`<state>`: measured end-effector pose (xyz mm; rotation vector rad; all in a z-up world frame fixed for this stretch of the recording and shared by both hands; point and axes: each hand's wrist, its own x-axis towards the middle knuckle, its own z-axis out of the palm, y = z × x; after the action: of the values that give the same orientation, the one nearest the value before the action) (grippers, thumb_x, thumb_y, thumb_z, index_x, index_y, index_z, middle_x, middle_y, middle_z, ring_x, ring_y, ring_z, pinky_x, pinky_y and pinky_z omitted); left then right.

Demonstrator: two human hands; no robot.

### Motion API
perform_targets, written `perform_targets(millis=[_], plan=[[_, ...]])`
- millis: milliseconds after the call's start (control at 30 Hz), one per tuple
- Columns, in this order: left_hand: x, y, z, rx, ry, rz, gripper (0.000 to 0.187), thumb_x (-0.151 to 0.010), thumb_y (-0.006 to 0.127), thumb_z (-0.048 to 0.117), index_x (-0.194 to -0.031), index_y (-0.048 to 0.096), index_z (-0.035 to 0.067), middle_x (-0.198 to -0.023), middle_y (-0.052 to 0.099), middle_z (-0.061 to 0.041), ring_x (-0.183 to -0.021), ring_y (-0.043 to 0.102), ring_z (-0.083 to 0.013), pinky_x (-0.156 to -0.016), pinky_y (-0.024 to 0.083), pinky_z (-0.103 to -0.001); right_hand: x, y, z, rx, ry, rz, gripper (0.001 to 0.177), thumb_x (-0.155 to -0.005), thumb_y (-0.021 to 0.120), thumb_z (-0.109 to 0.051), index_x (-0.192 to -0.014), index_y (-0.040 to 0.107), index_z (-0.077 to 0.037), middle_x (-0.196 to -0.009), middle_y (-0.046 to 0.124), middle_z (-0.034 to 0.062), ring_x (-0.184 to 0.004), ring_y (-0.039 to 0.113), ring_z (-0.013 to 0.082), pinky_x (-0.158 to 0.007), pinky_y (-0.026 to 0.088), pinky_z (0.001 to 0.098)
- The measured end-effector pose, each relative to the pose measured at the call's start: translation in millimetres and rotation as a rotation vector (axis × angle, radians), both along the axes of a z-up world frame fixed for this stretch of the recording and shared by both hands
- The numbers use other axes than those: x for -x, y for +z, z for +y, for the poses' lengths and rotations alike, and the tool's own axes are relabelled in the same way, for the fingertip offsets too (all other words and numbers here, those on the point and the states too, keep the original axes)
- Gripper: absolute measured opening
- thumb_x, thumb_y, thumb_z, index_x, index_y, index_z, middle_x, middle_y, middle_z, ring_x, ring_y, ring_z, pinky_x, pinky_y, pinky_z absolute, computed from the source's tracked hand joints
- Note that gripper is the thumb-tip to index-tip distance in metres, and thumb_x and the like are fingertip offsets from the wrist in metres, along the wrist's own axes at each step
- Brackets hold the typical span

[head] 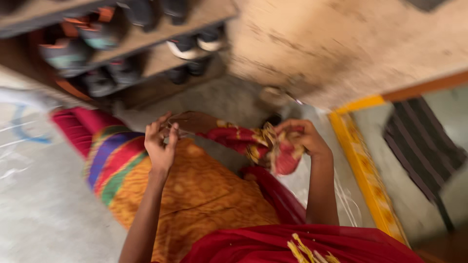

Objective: The person wipes a black shoe with a patterned cloth, then places it back on the shelf. They then pick up a red and grey sneaker and wipe it with the same cloth.

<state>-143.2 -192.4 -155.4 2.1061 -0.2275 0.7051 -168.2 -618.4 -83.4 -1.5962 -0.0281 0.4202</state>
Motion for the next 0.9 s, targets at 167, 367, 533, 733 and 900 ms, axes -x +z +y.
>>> perform_targets(millis=[167,367,533,733,900], plan=[[-29,-15,-112,0.546,-0.427,0.244,0.081,-0.087,0.073,0.024,-0.149,0.027,-0.002,-0.148,0.044,-0.020,-0.102,0.064,-0.0210,-0.080,0.058,-0.036,52,-76,-43,-0.253,-0.228,0.297,0.030,-0.081,0.073,-0.006,-0.109,0.074,0.006,-0.094,0.076,0.0128,-0.088,0.071,0.0199,-0.078,0.056,0.0277],[-52,-75,-239,0.115,-0.448,0.786,0.069,-0.092,0.073,0.031,-0.152,0.050,0.005,-0.114,0.072,-0.028,-0.105,0.072,-0.0367,-0.090,0.057,-0.045,58,-234,-51,0.783,0.223,0.323,0.035,-0.079,0.070,-0.022,-0.107,0.078,-0.002,-0.098,0.078,0.0187,-0.090,0.071,0.0348,-0.075,0.056,0.0423],[-49,-148,-242,-0.410,-0.505,0.902,0.082,-0.079,0.076,0.021,-0.153,0.044,0.002,-0.118,0.065,-0.029,-0.114,0.061,-0.0443,-0.095,0.052,-0.049,73,-298,-63,0.729,0.528,0.502,0.037,-0.086,0.072,-0.032,-0.106,0.078,-0.001,-0.108,0.075,0.0215,-0.100,0.066,0.0404,-0.080,0.056,0.0457],[-51,-199,-219,-0.531,-0.599,1.090,0.064,-0.086,0.074,0.042,-0.132,0.056,0.001,-0.131,0.059,-0.030,-0.122,0.058,-0.0455,-0.101,0.049,-0.051,37,-319,-53,1.140,-0.319,0.707,0.066,-0.086,0.068,-0.062,-0.115,0.076,-0.003,-0.115,0.073,0.0219,-0.113,0.070,0.0382,-0.093,0.054,0.0459],[-55,-201,-229,-0.433,-0.666,0.996,0.058,-0.091,0.069,0.042,-0.131,0.059,0.001,-0.131,0.060,-0.030,-0.121,0.058,-0.0464,-0.103,0.047,-0.051,4,-332,-44,1.082,-0.295,0.783,0.062,-0.078,0.075,-0.056,-0.116,0.075,-0.007,-0.117,0.073,0.0176,-0.113,0.068,0.0362,-0.094,0.053,0.0467]])
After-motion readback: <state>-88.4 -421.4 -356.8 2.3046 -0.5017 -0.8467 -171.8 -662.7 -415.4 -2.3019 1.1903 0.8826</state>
